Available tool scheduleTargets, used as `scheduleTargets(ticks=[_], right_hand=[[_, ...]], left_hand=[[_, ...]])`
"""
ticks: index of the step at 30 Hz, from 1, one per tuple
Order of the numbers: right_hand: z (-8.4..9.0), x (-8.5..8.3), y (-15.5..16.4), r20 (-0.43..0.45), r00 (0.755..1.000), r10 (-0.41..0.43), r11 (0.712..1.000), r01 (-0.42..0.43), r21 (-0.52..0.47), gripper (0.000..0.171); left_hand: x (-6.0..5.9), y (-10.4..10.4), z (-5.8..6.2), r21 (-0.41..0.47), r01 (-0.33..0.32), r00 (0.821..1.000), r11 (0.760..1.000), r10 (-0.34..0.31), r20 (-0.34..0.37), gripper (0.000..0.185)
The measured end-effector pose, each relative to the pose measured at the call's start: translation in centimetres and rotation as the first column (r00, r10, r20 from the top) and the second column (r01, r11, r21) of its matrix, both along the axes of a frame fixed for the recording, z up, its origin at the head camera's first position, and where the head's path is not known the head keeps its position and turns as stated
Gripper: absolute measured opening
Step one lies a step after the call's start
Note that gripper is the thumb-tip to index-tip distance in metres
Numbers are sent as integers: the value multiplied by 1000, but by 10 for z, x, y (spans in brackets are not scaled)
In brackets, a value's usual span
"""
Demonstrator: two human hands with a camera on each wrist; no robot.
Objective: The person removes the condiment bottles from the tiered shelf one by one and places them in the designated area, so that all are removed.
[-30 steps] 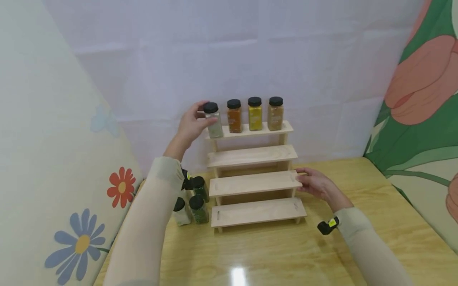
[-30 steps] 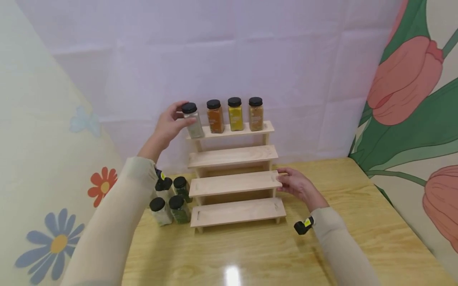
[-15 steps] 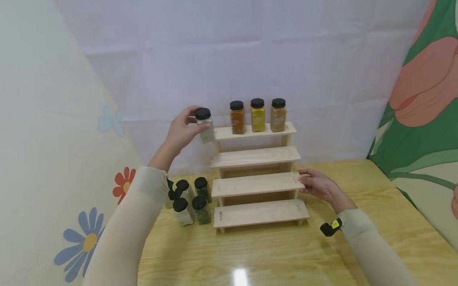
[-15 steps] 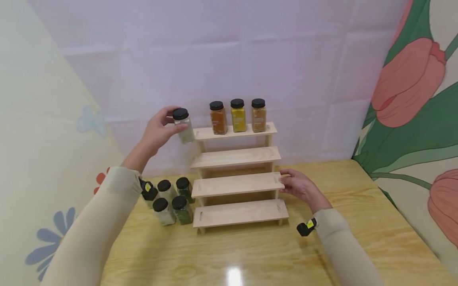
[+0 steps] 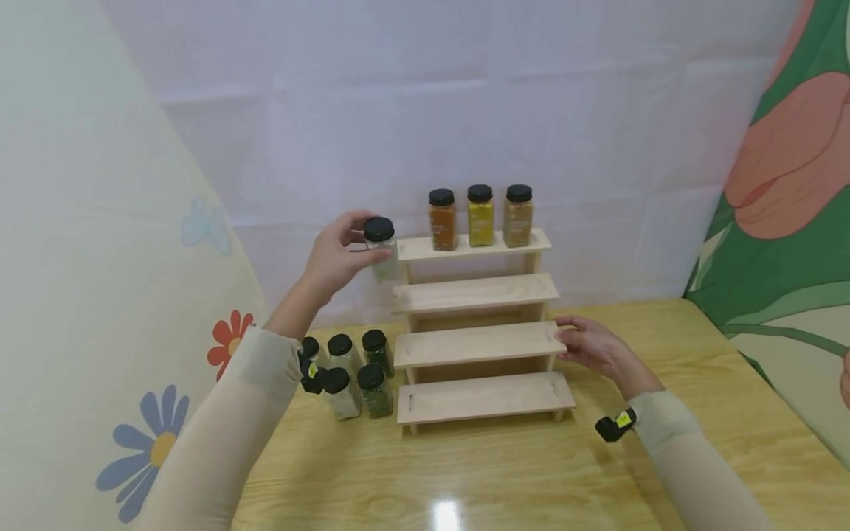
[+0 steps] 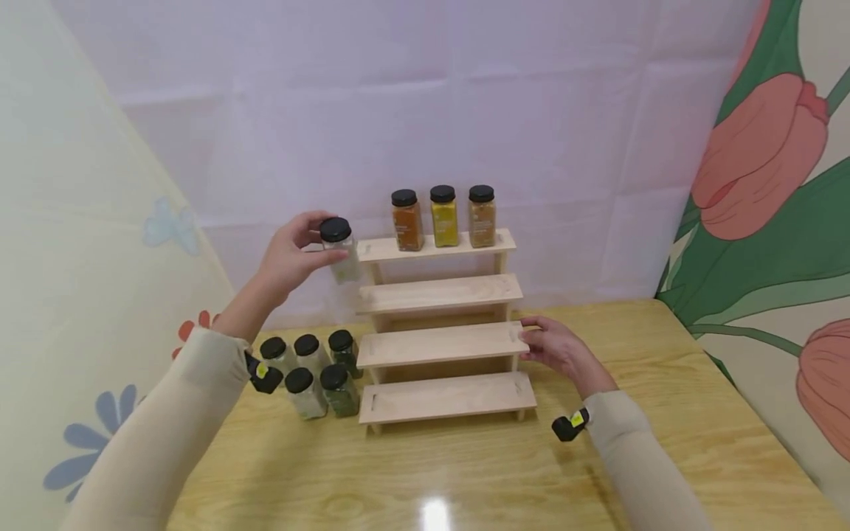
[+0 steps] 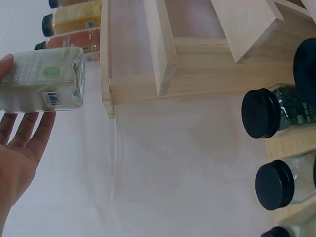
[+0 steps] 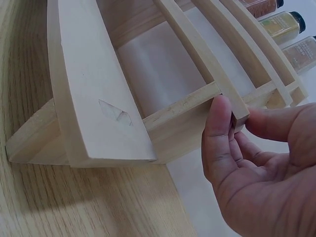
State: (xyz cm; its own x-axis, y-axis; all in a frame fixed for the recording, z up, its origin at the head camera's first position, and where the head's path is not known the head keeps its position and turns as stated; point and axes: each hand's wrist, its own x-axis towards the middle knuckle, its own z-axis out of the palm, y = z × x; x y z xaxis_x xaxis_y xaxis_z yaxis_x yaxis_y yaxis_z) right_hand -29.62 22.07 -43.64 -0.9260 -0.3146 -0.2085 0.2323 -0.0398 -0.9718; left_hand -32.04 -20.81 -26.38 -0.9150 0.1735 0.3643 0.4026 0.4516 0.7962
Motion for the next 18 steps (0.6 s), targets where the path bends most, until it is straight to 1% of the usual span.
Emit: scheduleTargets(ticks=[7, 10, 14, 18], right_hand=[[1, 1, 1, 8, 1000, -10, 1000, 10, -2, 57], [1, 1, 1, 6, 1000, -1, 1000, 1, -7, 58], [2, 1, 1, 11, 1000, 3, 1000, -3, -19, 58], [2, 2, -1, 18, 1000, 0, 1000, 1, -27, 57]], left_hand=[[11, -16, -4, -23, -15, 1000, 1000, 15, 6, 62], [16, -23, -7, -36, -12, 1000, 999, 12, 12, 63], [22, -32, -11, -39, 8, 1000, 999, -7, 30, 64], [30, -42, -16, -45, 7, 999, 999, -5, 37, 64]])
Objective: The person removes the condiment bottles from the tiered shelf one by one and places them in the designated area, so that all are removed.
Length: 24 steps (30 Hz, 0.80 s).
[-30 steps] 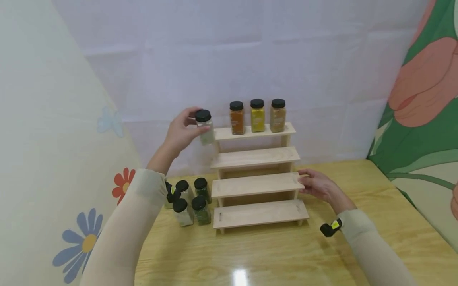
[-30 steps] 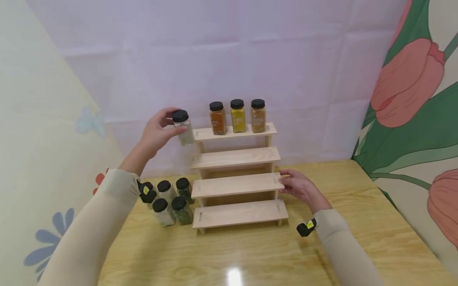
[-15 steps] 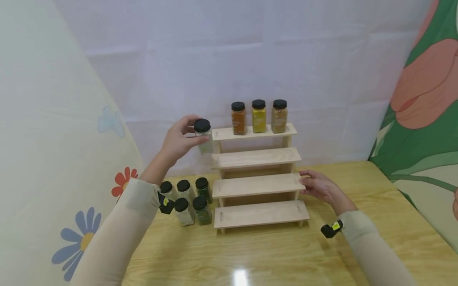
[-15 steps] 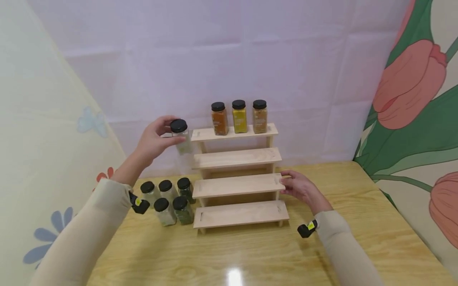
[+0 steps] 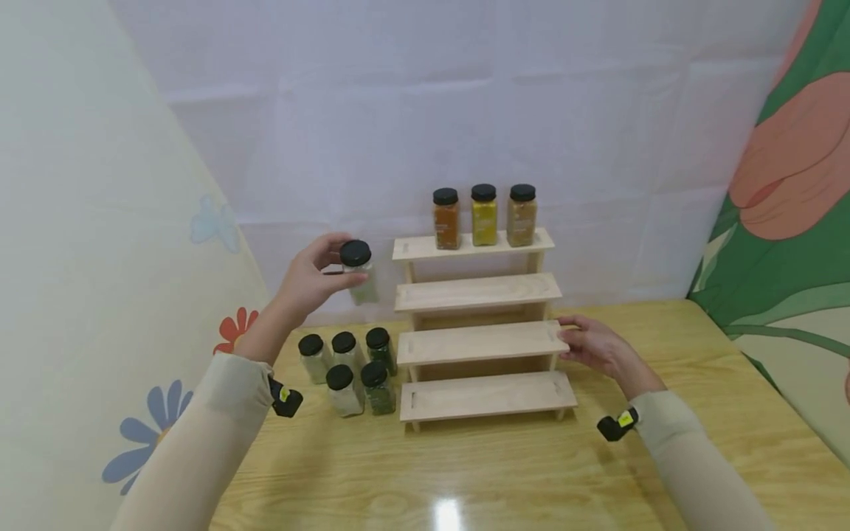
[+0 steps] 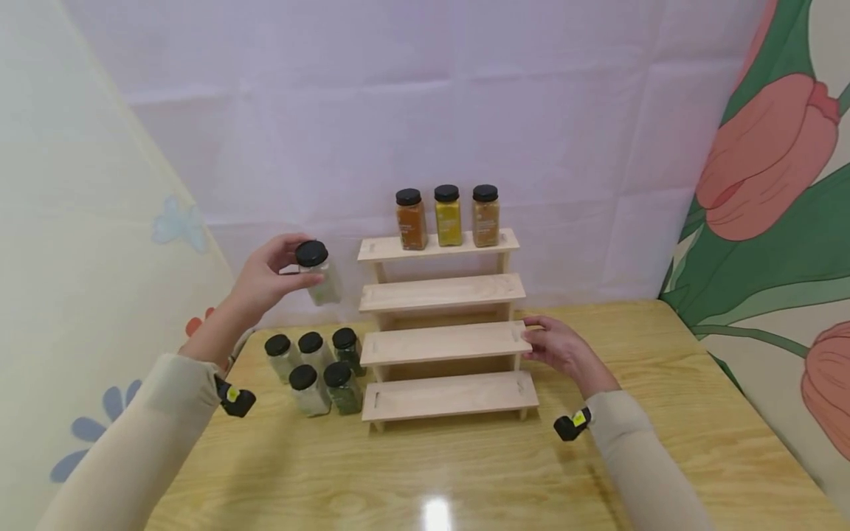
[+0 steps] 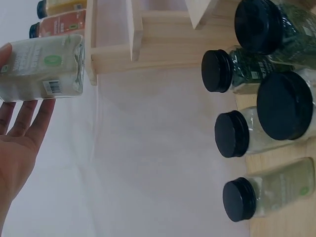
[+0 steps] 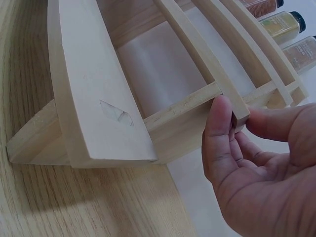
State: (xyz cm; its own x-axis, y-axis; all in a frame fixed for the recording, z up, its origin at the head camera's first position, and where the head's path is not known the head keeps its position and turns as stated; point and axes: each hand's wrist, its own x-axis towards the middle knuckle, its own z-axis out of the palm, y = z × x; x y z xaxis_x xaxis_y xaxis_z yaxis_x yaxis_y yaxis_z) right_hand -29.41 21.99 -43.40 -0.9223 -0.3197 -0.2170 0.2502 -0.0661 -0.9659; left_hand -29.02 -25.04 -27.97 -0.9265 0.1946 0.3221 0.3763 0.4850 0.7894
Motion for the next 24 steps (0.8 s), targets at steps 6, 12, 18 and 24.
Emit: scheduleTargets(ticks=[6, 12, 18, 24], right_hand=[[1, 1, -1, 1, 1000, -4, 1000, 4, -5, 56], [0, 0, 0, -2, 1000, 0, 1000, 0, 10, 59], [-1, -1, 1, -1, 1000, -4, 1000, 4, 15, 58], [0, 0, -1, 8, 1000, -5, 1000, 5, -3, 57]], left_hand=[[11, -13, -4, -16, -7, 1000, 1000, 7, 0, 64], [19, -24, -8, -31, -15, 1000, 999, 15, -2, 62], [25, -35, -11, -51, -34, 999, 998, 35, 17, 62], [30, -49, -17, -39, -36, 999, 999, 38, 39, 61]])
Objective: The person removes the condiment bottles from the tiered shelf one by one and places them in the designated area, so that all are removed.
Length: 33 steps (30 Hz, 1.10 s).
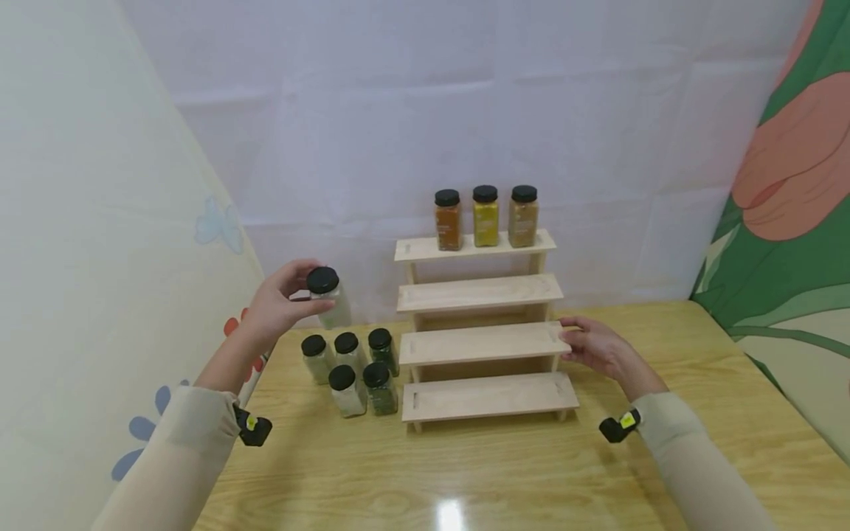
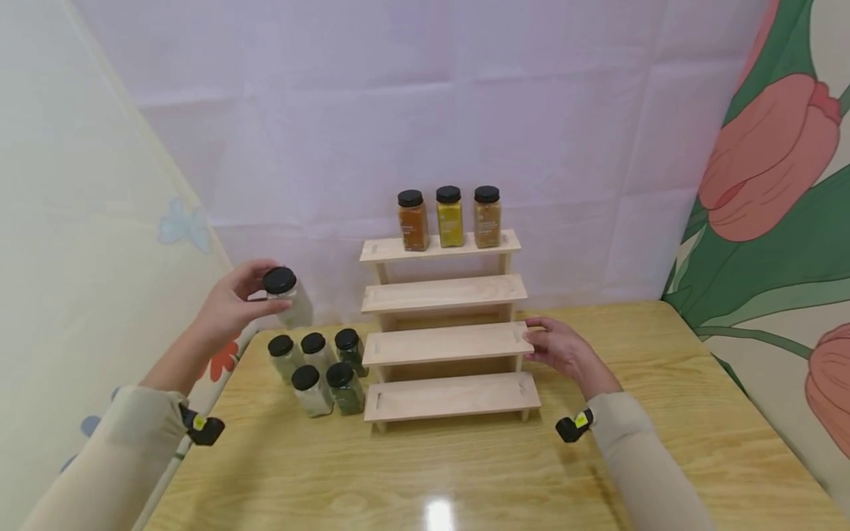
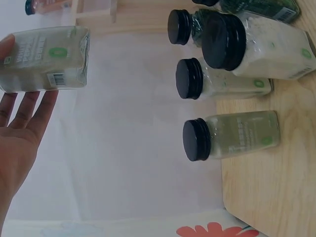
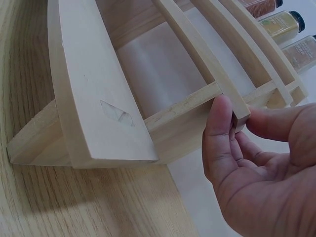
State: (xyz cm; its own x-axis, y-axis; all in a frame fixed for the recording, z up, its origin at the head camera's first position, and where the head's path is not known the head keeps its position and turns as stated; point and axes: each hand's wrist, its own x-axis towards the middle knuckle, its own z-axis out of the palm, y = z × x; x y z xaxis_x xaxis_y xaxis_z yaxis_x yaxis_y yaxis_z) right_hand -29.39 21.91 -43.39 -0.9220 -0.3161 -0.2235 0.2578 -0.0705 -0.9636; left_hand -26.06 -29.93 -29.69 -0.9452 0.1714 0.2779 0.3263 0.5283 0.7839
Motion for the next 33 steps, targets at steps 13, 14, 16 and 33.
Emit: scheduleTargets(ticks=[13, 14, 16, 33], right_hand=[[1, 1, 2, -11, 1000, 4, 1000, -4, -7, 55], [0, 0, 2, -14, 1000, 7, 1000, -7, -7, 55], [-1, 0, 2, -16, 1000, 7, 1000, -7, -1, 55], [-2, -1, 2, -8, 1000, 7, 1000, -7, 18, 56]], left_hand=[[11, -23, -15, 66, 58, 998, 996, -59, 24, 57], [12, -25, -16, 65, 60, 998, 996, -62, 28, 57], [14, -28, -18, 52, 57, 998, 997, -58, 34, 57], [28, -51, -33, 14, 41, 998, 999, -42, 54, 57]])
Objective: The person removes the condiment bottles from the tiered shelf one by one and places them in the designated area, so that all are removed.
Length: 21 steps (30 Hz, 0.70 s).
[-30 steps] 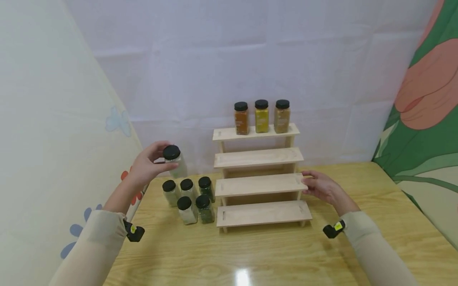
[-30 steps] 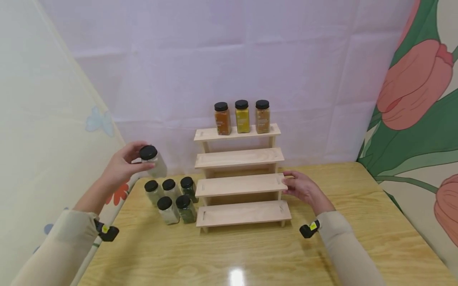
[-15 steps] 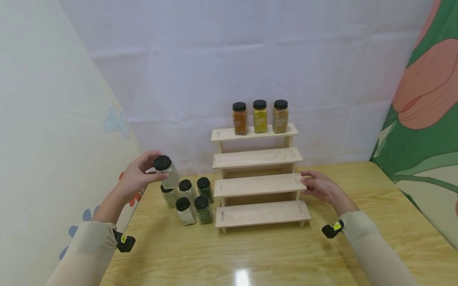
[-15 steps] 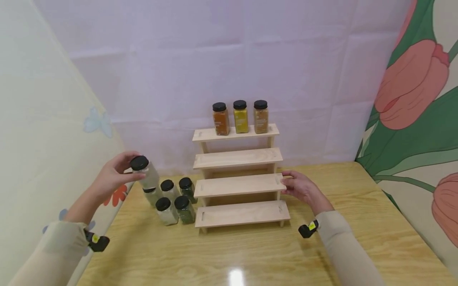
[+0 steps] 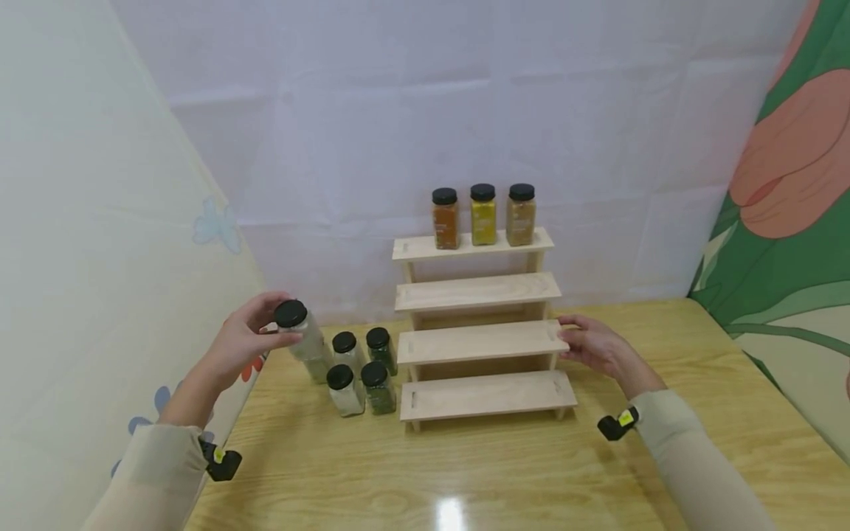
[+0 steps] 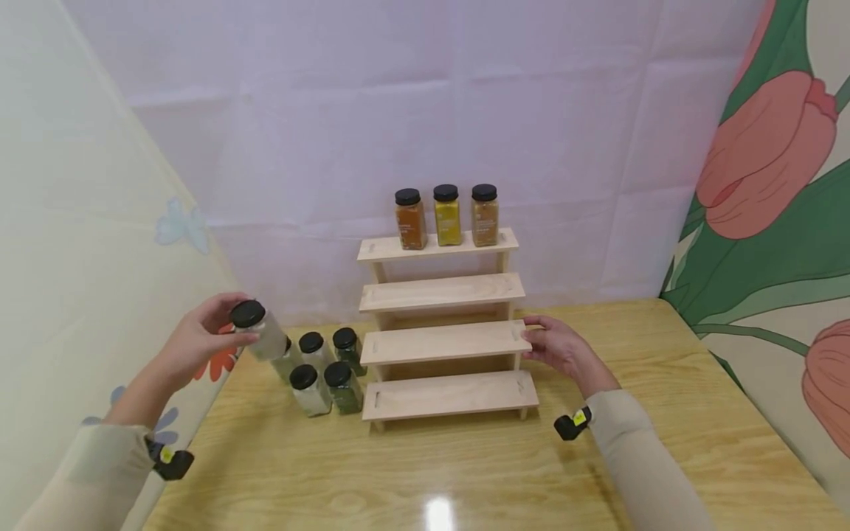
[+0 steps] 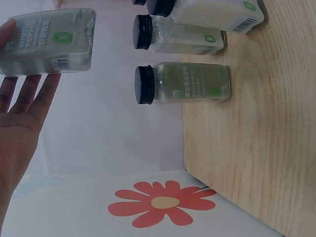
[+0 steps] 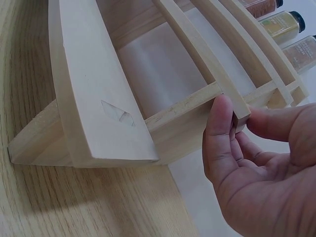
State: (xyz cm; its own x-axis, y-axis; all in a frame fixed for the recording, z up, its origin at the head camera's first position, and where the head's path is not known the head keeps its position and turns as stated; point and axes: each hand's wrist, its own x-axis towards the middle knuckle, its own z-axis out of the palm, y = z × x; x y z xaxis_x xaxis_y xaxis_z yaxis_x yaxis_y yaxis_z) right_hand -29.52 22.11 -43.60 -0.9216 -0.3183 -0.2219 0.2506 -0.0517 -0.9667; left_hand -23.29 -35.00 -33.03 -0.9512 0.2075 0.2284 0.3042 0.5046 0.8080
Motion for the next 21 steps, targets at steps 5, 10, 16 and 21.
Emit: scheduleTargets(ticks=[5, 10, 16, 21], right_hand=[[-1, 0, -1, 2, 1000, -2, 1000, 2, -9, 57], [0, 1, -1, 5, 1000, 0, 1000, 0, -9, 59], [-1, 1, -1, 7, 1000, -1, 1000, 1, -18, 58], [-1, 0, -1, 9, 1000, -3, 1000, 3, -15, 59]], left_hand=[[5, -5, -3, -6, 4, 1000, 1000, -4, 16, 58], [9, -7, -6, -8, 11, 999, 1000, -11, 33, 56], [11, -12, -15, 12, 23, 998, 1000, -23, 50, 53], [11, -15, -21, 10, 20, 998, 1000, -20, 63, 53]])
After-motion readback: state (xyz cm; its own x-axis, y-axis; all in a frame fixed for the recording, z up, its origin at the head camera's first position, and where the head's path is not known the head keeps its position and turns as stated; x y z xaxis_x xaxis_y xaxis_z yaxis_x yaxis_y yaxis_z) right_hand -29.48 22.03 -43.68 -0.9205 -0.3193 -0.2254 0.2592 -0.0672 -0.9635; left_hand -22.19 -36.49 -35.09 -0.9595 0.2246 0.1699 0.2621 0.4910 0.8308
